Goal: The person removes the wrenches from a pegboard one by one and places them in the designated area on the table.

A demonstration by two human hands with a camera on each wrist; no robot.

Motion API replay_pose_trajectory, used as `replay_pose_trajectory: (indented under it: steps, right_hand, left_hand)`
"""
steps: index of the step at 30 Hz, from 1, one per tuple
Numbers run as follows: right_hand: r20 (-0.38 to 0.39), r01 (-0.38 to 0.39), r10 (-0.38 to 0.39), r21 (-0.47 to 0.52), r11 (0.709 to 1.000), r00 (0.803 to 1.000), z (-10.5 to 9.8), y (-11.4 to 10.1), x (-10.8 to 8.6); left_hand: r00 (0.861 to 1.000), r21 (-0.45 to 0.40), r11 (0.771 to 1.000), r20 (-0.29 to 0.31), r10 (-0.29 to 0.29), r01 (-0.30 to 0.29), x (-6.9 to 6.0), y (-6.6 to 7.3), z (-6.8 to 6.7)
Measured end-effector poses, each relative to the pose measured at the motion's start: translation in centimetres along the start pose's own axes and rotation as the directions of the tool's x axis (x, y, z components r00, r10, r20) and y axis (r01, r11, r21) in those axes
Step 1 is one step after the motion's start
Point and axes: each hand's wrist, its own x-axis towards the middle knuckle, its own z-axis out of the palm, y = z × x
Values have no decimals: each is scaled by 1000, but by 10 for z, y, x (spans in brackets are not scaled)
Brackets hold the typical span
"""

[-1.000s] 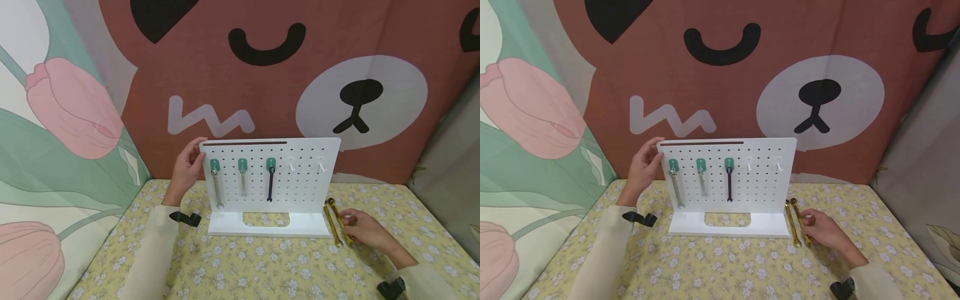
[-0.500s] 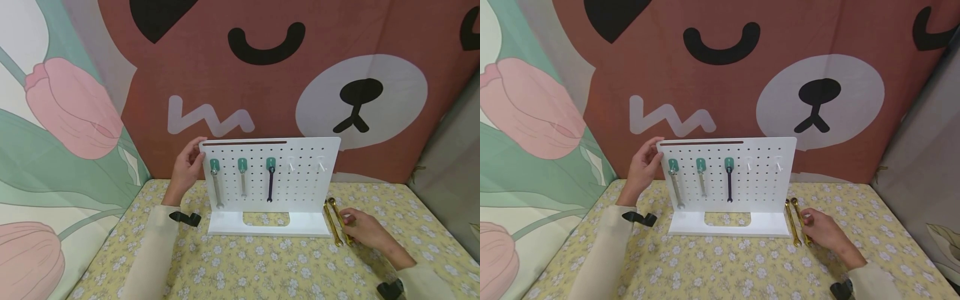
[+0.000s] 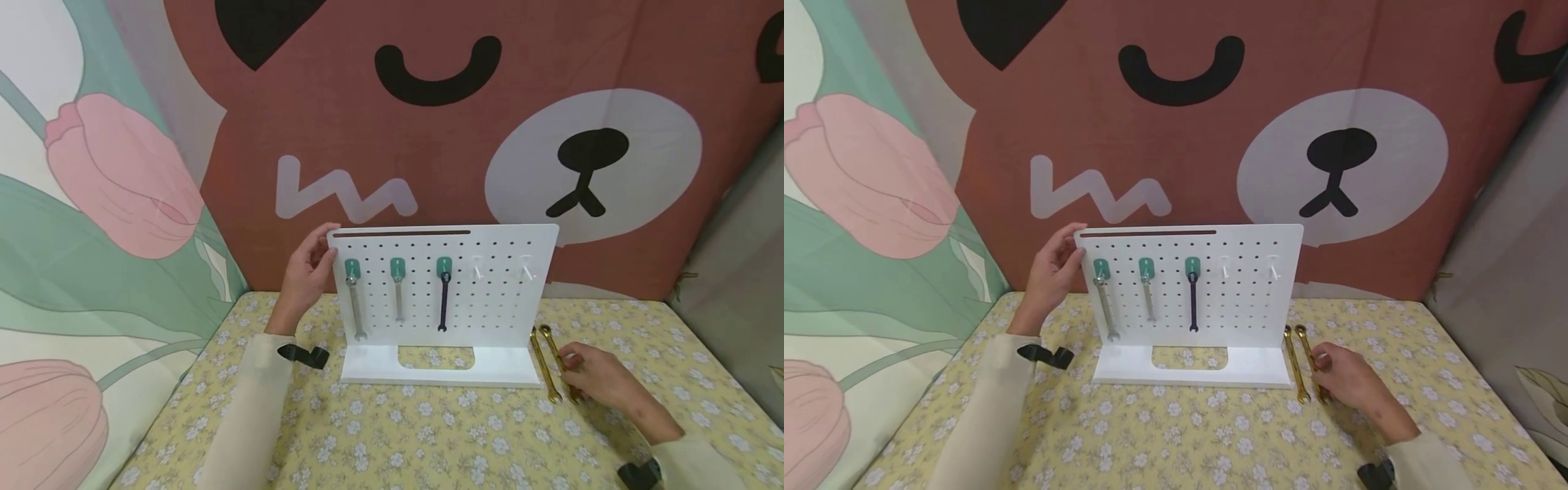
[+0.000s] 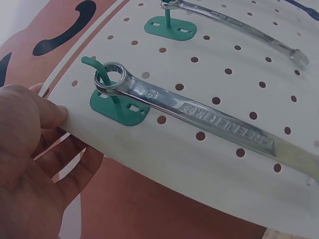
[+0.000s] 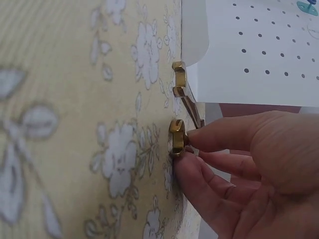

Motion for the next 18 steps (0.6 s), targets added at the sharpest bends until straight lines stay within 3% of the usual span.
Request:
replay_pose_trajectory:
  steps: [9,14,18]
  right_hand:
    - [-5,9,-9,-1,1000,1000,-2,-1,-2]
    - [-49,2,-3,-19,1000,999,-3,-8,-4]
    - [-95,46,-49,-34,998,994,-1,-16,-3]
  left_hand:
    - [1000,-8,1000,-2,-15,15,0,-2,1]
    - [1000,-10,1000,-4,-10,10,1,-1,2]
    - [1000,-13,1000,-10,-10,10,1,-1,2]
